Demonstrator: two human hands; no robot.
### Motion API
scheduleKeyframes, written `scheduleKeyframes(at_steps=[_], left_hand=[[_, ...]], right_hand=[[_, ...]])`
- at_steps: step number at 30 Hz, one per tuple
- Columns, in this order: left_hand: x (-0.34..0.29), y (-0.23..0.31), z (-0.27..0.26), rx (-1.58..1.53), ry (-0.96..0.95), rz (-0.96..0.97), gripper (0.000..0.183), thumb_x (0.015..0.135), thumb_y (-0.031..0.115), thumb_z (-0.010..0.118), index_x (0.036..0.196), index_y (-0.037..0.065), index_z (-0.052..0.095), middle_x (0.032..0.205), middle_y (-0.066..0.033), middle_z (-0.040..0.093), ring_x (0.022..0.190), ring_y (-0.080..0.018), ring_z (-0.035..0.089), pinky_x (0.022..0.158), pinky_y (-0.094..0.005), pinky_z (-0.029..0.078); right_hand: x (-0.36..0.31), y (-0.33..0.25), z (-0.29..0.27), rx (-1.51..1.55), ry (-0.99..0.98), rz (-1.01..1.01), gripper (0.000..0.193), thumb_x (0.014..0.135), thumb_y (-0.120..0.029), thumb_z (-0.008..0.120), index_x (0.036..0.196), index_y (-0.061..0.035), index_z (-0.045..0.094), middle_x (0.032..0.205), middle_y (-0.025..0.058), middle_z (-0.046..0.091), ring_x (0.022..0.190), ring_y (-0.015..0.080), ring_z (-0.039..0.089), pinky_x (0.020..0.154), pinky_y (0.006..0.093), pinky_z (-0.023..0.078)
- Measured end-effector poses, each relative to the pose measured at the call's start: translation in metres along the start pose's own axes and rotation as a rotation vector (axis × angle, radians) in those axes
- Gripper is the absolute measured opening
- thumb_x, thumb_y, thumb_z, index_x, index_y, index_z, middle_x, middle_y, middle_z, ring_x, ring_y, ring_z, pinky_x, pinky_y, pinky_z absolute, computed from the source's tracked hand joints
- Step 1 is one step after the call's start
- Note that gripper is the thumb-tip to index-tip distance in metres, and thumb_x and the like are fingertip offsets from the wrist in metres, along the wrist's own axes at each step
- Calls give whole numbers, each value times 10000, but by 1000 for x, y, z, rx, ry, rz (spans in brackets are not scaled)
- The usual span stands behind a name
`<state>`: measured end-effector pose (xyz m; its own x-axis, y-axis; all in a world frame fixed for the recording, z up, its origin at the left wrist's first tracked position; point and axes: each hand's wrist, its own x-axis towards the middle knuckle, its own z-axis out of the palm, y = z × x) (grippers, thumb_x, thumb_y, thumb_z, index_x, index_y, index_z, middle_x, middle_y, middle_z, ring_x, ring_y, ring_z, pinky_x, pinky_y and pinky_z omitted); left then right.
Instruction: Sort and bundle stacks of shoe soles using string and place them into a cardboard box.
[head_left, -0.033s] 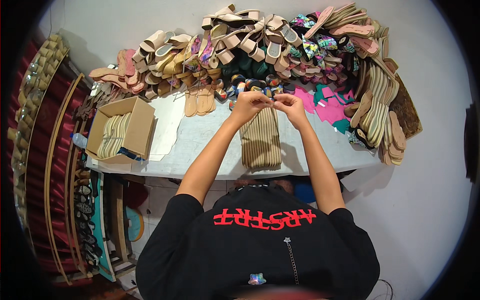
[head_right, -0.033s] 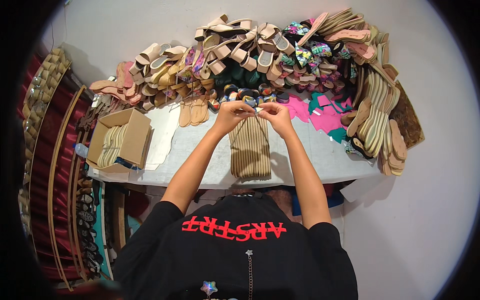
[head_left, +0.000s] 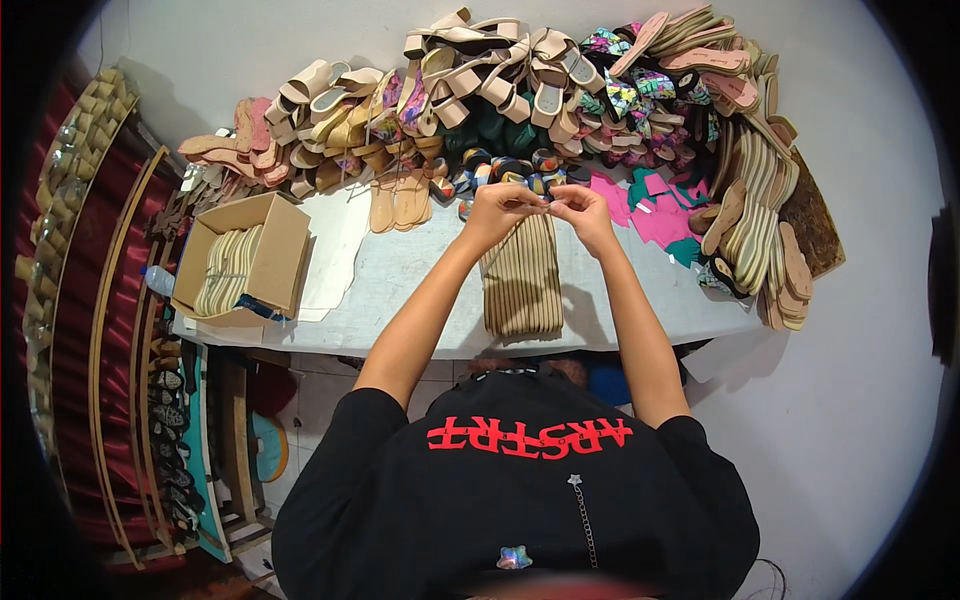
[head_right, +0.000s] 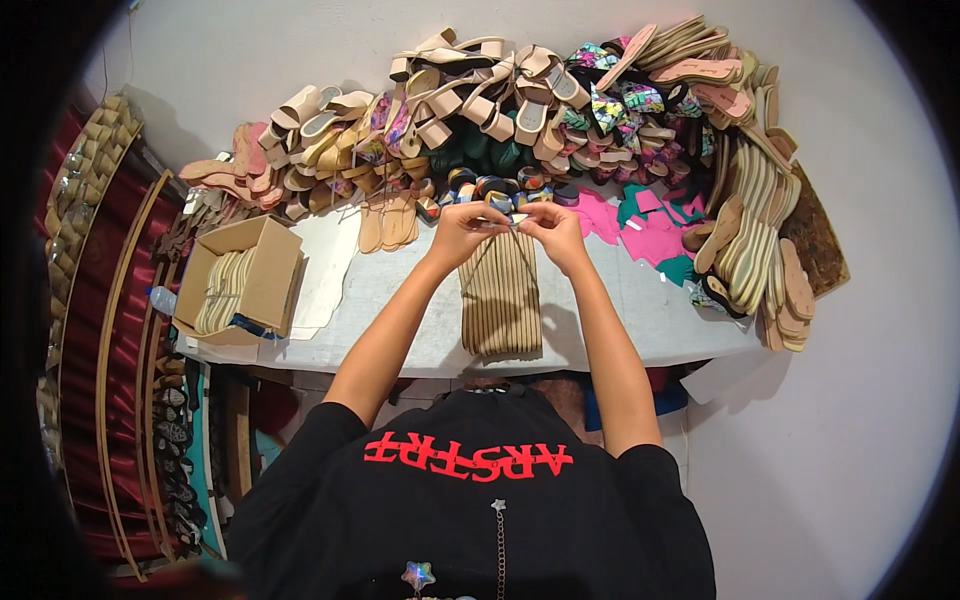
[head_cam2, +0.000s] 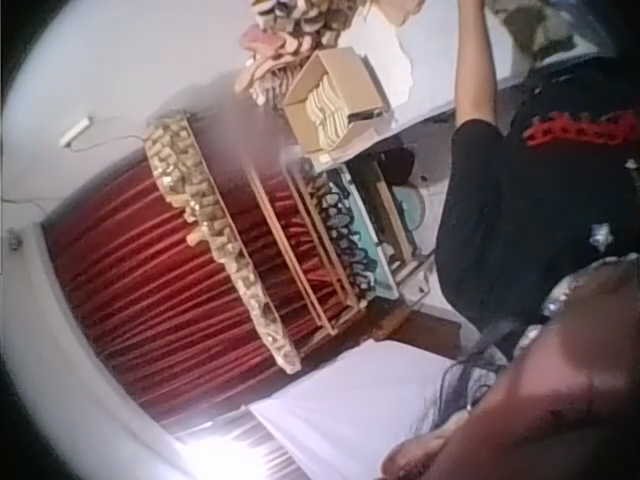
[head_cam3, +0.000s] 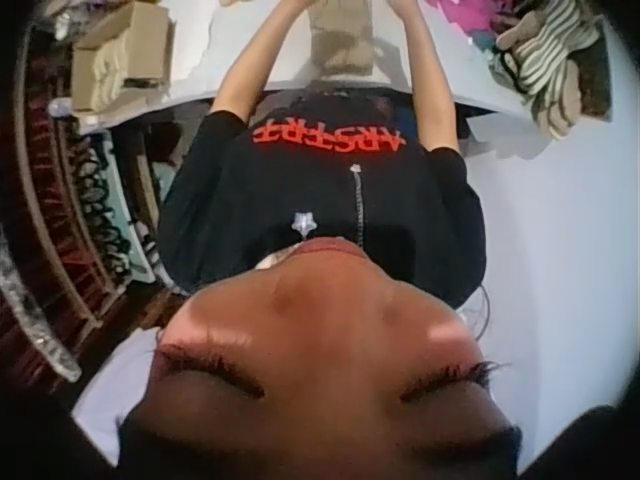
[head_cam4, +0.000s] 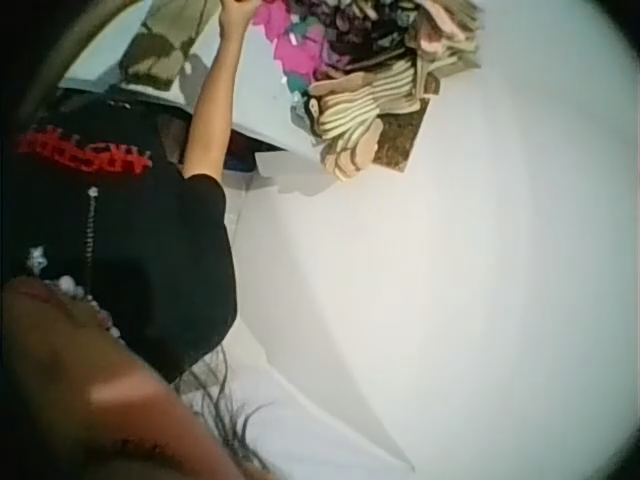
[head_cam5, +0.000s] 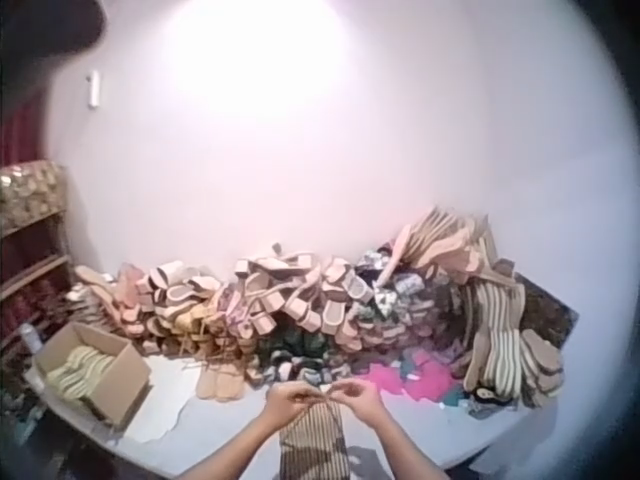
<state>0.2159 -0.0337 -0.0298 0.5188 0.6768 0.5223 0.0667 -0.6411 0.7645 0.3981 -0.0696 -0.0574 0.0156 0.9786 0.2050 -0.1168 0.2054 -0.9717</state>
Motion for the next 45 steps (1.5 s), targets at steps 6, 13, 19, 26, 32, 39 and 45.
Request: scheduleKeyframes(at_steps=[6,13,19,26,32,39,45], left_hand=[[-21,-18,20,-494,202,-211,56,750,-31,607,805,-36,598,809,-101,627,783,-151,619,712,-238,507],[-42,-28,16,-696,353,-358,68,773,-52,571,832,-30,549,848,-122,606,816,-203,621,711,-278,528],[-74,-52,5,-677,436,-513,106,773,-24,588,846,-17,512,845,-99,569,784,-214,620,698,-297,544],[-131,-85,-22,-650,708,-740,167,762,-24,599,891,-19,493,862,-102,563,769,-212,620,668,-262,538],[-159,-100,-15,-700,741,-853,160,765,-20,596,888,-13,494,782,-101,571,742,-194,617,639,-252,540],[-169,-115,4,-376,695,-978,143,767,-10,586,852,16,473,686,-79,552,600,-130,568,480,-212,475],[-171,-101,35,319,519,-580,265,707,-33,564,942,54,477,696,-135,492,642,-257,518,554,-361,402]], right_hand=[[2,9,-14,-19,-67,7,254,715,17,645,961,25,585,810,80,631,734,128,607,676,241,486],[0,21,-49,-81,-23,112,233,686,24,671,906,50,597,779,112,637,702,161,628,651,243,497],[-12,52,-82,-127,29,206,202,681,17,677,865,54,603,752,110,635,713,171,629,656,248,503],[-47,107,-137,-280,225,242,147,700,33,642,833,70,593,737,127,624,674,183,629,606,240,510],[-67,124,-144,-460,251,279,133,680,28,635,804,65,605,689,109,626,633,160,624,578,239,495],[-75,136,-127,-715,324,349,150,643,-53,651,786,-7,645,651,66,634,590,111,600,536,234,457],[-78,131,-88,-923,269,302,94,694,-36,509,725,-93,579,660,115,570,633,279,565,581,373,436]])
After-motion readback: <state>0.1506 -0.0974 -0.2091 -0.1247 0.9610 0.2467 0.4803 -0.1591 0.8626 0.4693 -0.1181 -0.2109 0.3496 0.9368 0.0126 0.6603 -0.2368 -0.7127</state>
